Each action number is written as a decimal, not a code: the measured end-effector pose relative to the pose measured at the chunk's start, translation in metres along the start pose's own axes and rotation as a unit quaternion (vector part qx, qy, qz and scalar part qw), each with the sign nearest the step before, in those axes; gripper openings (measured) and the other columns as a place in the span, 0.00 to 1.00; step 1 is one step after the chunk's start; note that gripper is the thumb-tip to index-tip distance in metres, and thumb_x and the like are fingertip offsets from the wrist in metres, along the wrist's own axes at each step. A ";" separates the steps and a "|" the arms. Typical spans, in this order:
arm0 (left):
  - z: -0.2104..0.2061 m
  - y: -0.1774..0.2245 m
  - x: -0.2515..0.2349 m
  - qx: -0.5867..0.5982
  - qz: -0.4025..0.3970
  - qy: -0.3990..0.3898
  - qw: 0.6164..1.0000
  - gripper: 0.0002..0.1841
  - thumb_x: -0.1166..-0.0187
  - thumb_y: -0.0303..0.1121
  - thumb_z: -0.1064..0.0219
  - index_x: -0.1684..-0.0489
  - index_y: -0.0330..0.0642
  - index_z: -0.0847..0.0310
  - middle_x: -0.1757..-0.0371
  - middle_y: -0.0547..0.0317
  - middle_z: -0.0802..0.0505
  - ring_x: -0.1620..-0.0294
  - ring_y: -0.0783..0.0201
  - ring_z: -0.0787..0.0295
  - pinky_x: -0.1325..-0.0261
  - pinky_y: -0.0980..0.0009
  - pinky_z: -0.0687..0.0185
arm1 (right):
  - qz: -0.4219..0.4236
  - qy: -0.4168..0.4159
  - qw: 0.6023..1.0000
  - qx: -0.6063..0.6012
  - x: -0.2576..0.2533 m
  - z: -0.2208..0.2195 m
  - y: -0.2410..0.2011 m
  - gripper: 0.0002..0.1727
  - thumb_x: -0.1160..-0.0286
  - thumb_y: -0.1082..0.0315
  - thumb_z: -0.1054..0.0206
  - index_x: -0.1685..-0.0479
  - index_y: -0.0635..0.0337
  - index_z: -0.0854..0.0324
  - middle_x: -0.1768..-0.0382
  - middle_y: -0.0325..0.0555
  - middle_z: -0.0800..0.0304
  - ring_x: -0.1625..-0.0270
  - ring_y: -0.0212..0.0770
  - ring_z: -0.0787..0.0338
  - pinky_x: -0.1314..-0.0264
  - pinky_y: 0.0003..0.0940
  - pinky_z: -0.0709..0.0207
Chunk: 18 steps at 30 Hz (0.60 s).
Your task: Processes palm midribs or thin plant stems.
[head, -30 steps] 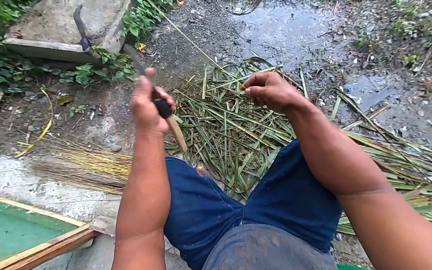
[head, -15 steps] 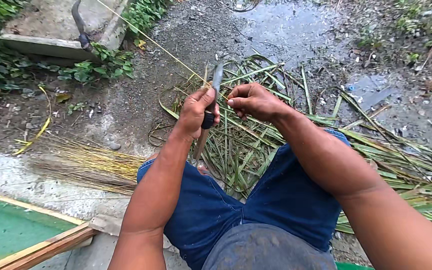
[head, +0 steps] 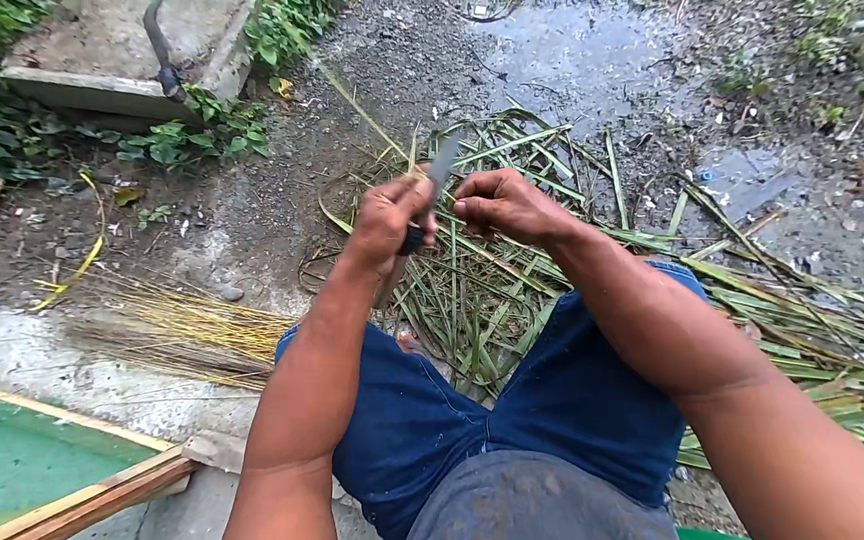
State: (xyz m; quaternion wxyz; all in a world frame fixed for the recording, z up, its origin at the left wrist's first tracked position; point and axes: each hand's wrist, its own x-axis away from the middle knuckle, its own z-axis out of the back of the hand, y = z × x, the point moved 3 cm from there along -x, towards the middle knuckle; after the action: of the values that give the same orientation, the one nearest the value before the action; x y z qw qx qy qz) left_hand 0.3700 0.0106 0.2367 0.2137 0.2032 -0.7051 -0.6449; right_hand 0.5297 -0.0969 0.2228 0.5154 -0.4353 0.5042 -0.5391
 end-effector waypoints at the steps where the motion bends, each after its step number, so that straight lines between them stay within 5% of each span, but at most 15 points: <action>1: 0.013 0.008 -0.001 0.016 -0.021 0.027 0.999 0.18 0.07 0.36 0.51 0.27 0.42 0.24 0.79 0.67 0.15 0.82 0.71 0.17 0.77 0.74 0.13 | -0.006 -0.011 1.000 0.002 0.001 0.003 0.001 0.09 0.15 0.69 0.38 0.56 0.64 0.14 0.75 0.37 0.14 0.79 0.28 0.19 0.75 0.25 0.21; 4: 0.065 0.028 0.001 0.083 -0.094 0.158 0.979 0.20 0.04 0.43 0.61 0.26 0.54 0.27 0.80 0.72 0.17 0.82 0.73 0.18 0.77 0.75 0.16 | -0.050 0.014 0.998 -0.040 0.004 0.009 0.007 0.09 0.16 0.69 0.38 0.56 0.63 0.15 0.77 0.37 0.17 0.80 0.29 0.21 0.76 0.26 0.23; 8: 0.095 0.027 0.004 0.181 -0.122 0.286 0.933 0.22 0.03 0.50 0.65 0.30 0.59 0.26 0.80 0.72 0.19 0.82 0.73 0.20 0.78 0.76 0.18 | -0.021 0.200 0.965 -0.169 0.002 0.031 0.008 0.06 0.16 0.71 0.41 0.52 0.60 0.18 0.68 0.36 0.16 0.70 0.32 0.15 0.58 0.35 0.13; 13: 0.037 0.014 0.010 0.091 -0.035 0.149 0.984 0.21 0.04 0.45 0.64 0.43 0.51 0.22 0.82 0.72 0.17 0.83 0.73 0.18 0.78 0.74 0.15 | 0.125 0.268 0.934 -0.199 -0.004 0.055 0.001 0.03 0.17 0.72 0.38 0.57 0.56 0.20 0.72 0.34 0.16 0.73 0.28 0.18 0.63 0.27 0.17; 16: 0.001 0.005 0.016 0.077 0.025 0.058 0.995 0.20 0.05 0.45 0.57 0.45 0.46 0.19 0.83 0.68 0.17 0.84 0.71 0.18 0.78 0.73 0.15 | 0.136 0.257 0.937 -0.194 0.000 0.050 -0.009 0.04 0.16 0.76 0.42 0.54 0.58 0.24 0.65 0.41 0.09 0.65 0.37 0.07 0.54 0.37 0.09; 18: -0.018 0.000 0.016 0.082 0.055 0.035 0.994 0.20 0.05 0.45 0.55 0.37 0.45 0.20 0.81 0.65 0.17 0.84 0.71 0.18 0.80 0.74 0.16 | 0.132 0.241 0.942 -0.192 0.003 0.043 -0.012 0.04 0.16 0.78 0.42 0.51 0.62 0.24 0.59 0.48 0.07 0.59 0.43 0.04 0.49 0.42 0.07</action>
State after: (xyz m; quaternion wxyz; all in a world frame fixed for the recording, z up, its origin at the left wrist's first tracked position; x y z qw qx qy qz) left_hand 0.3670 -0.0129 0.2382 0.2561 0.2035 -0.7580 -0.5643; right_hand 0.5706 -0.1041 0.2392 0.3519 -0.3130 0.7599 -0.4481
